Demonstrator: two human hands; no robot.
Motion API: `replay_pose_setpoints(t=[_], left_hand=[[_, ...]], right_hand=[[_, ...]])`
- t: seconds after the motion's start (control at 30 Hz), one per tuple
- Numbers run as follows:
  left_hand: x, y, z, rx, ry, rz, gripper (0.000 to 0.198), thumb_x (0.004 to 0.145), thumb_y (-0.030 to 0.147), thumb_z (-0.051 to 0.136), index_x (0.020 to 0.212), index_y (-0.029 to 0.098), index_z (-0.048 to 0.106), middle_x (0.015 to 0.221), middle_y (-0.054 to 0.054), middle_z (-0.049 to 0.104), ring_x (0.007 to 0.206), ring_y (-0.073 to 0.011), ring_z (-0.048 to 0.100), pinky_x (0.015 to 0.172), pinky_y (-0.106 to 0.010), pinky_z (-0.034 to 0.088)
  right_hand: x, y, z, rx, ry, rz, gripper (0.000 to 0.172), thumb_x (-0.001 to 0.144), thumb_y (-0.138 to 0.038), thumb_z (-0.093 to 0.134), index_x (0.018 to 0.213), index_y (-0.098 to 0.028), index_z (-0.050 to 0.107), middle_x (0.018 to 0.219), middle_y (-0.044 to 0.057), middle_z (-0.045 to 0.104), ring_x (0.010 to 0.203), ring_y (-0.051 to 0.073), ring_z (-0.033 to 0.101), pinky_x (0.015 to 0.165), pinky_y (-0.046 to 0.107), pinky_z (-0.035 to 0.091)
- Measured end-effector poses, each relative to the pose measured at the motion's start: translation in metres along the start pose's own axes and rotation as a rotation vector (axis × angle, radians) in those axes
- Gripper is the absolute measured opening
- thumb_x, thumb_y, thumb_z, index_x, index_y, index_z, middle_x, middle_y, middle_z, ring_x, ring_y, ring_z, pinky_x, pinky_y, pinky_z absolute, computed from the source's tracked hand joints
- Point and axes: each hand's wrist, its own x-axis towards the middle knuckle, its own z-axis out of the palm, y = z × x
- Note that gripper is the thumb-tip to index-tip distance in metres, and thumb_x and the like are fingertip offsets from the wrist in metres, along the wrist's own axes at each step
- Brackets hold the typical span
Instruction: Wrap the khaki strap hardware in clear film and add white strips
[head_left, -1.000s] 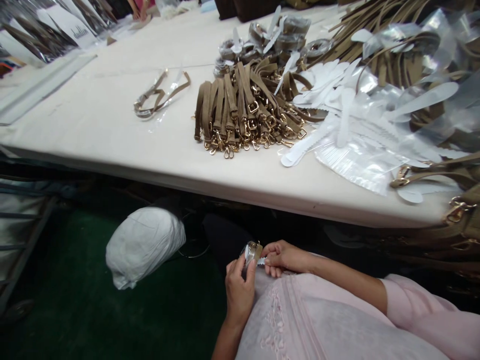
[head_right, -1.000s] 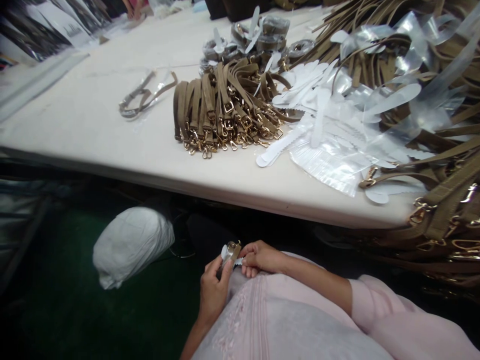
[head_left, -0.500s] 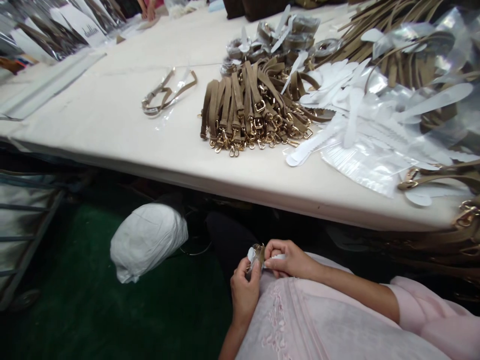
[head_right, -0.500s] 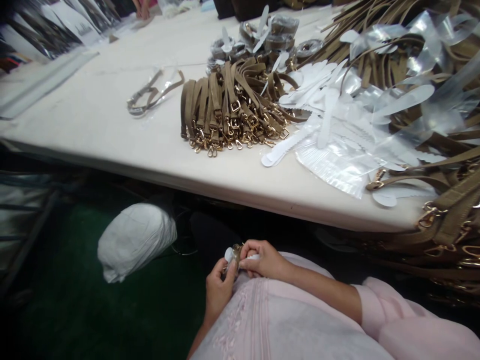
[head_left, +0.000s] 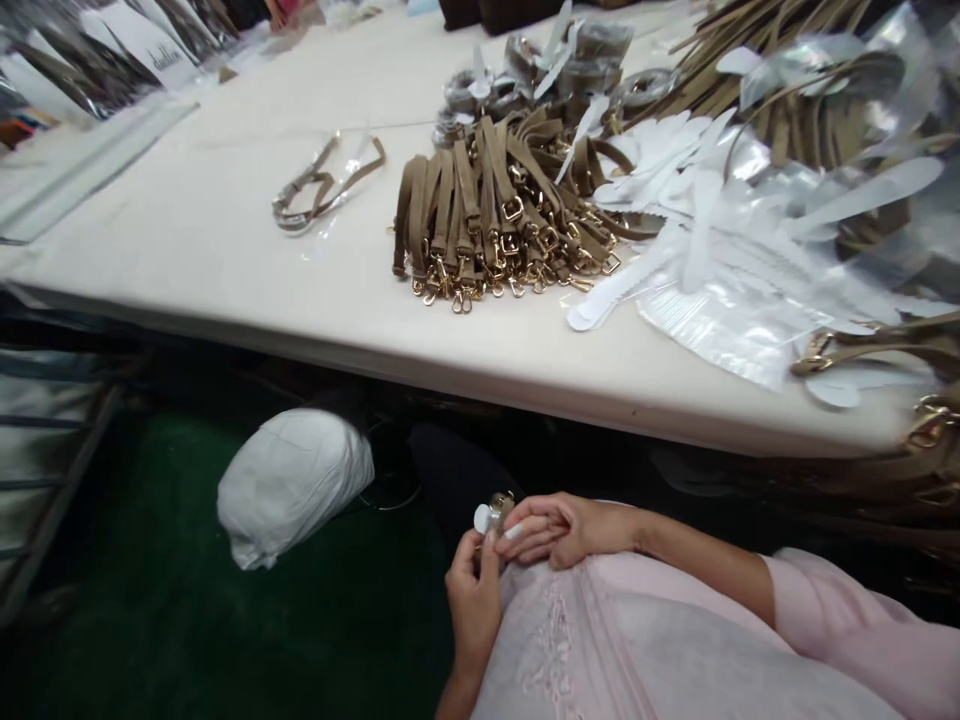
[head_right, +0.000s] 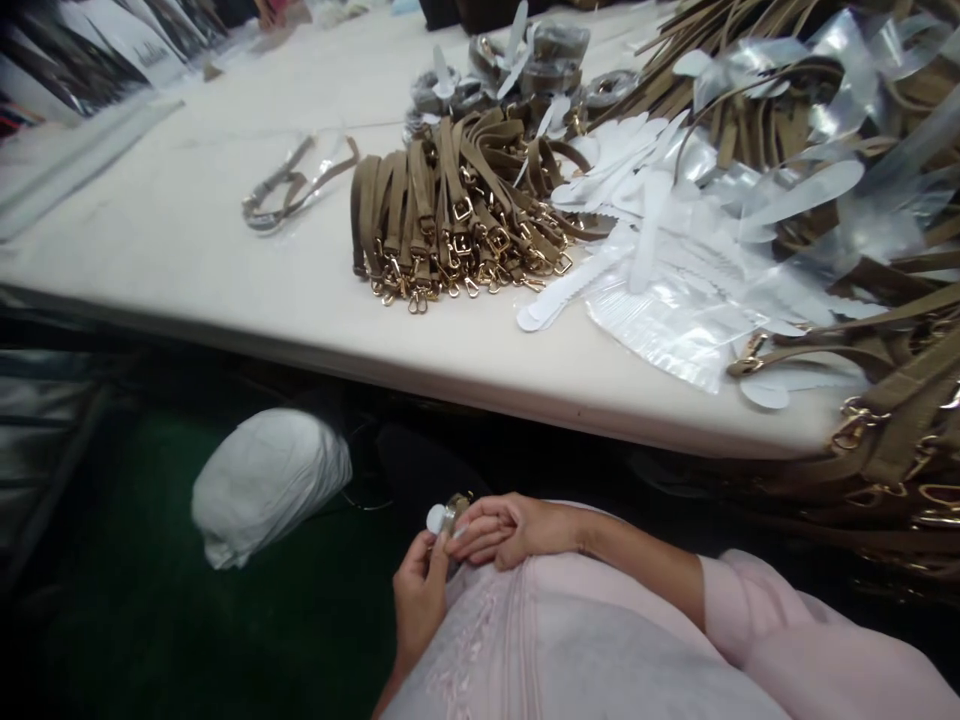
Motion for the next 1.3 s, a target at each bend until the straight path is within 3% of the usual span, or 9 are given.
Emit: replay_pose_setpoints(t=[0.13,0.2,0.3,0.4,0.53,0.67,0.83,1.1,1.3], left_hand=[[-0.006,-0.017,-0.003,0.155,0.071,0.058,0.038,0.082,0.053,0.063,0.096,0.018,0.071,0.094,-0.010,0.070,0.087,-0.0254,0.064,0.077,-0.032,0.050],[-0.009,-0.021,-0.003,0.190,0.051,0.055,0.037,0.081,0.053,0.064,0.094,0.020,0.071,0.092,-0.009,0.070,0.086,-0.0248,0.065,0.075,-0.031,0.050],[-0.012,-0.020,-0.004,0.155,-0.007,0.015,0.037,0.085,0.054,0.058,0.091,0.020,0.067,0.083,-0.005,0.069,0.078,-0.0219,0.064,0.069,-0.029,0.048],[-0.011,-0.017,-0.005,0.154,-0.023,0.008,0.035,0.089,0.052,0.053,0.096,0.020,0.065,0.087,-0.004,0.068,0.082,-0.0213,0.063,0.073,-0.029,0.047],[-0.006,-0.017,-0.004,0.173,0.032,0.106,0.033,0.086,0.049,0.057,0.097,0.018,0.065,0.098,-0.008,0.064,0.089,-0.0227,0.061,0.078,-0.031,0.048],[-0.003,-0.012,-0.004,0.127,-0.060,0.075,0.032,0.088,0.047,0.056,0.100,0.018,0.062,0.091,-0.006,0.066,0.081,-0.0210,0.061,0.072,-0.029,0.047],[-0.006,-0.005,-0.007,0.064,-0.127,0.092,0.031,0.092,0.046,0.051,0.101,0.019,0.062,0.089,-0.005,0.068,0.080,-0.0199,0.062,0.071,-0.027,0.047],[-0.009,-0.020,-0.004,0.159,0.111,0.156,0.038,0.093,0.051,0.049,0.090,0.020,0.070,0.081,-0.005,0.069,0.074,-0.0196,0.062,0.070,-0.026,0.046],[-0.011,-0.011,0.001,0.077,0.230,0.070,0.038,0.091,0.053,0.051,0.089,0.020,0.070,0.079,-0.003,0.068,0.073,-0.0187,0.060,0.066,-0.025,0.045]], right_hand=[[0.009,0.001,0.007,-0.405,0.166,-0.092,0.026,0.086,-0.038,0.070,0.096,-0.013,0.067,0.089,0.006,0.071,0.082,0.017,0.067,0.078,0.028,0.052],[0.012,-0.001,0.009,-0.796,0.233,-0.196,0.029,0.093,-0.038,0.061,0.081,-0.013,0.068,0.073,0.003,0.065,0.066,0.013,0.060,0.065,0.025,0.046],[0.019,-0.004,0.008,-1.120,0.272,-0.405,0.030,0.095,-0.036,0.059,0.081,-0.013,0.072,0.080,0.004,0.061,0.072,0.014,0.058,0.066,0.025,0.044],[0.030,0.001,0.003,-1.023,0.269,-0.485,0.027,0.092,-0.039,0.064,0.087,-0.015,0.076,0.093,0.006,0.063,0.081,0.015,0.062,0.073,0.025,0.048],[0.043,0.014,-0.005,-0.739,0.332,-0.387,0.027,0.081,-0.043,0.076,0.081,-0.016,0.077,0.101,0.007,0.066,0.064,0.011,0.060,0.056,0.021,0.049],[0.047,0.021,-0.006,-0.569,0.341,-0.308,0.028,0.074,-0.041,0.081,0.075,-0.014,0.075,0.117,0.008,0.063,0.054,0.005,0.056,0.048,0.018,0.046],[0.047,0.022,-0.007,-0.392,0.269,-0.304,0.028,0.073,-0.039,0.083,0.077,-0.013,0.075,0.102,0.006,0.067,0.046,0.002,0.051,0.042,0.015,0.041],[0.044,0.024,-0.006,-0.516,0.241,-0.321,0.032,0.081,-0.047,0.075,0.087,-0.016,0.078,0.095,0.006,0.066,0.047,0.004,0.052,0.043,0.017,0.040],[0.045,0.024,-0.005,-0.626,0.290,-0.359,0.030,0.081,-0.048,0.076,0.088,-0.019,0.080,0.082,0.006,0.066,0.078,0.015,0.062,0.066,0.023,0.047]])
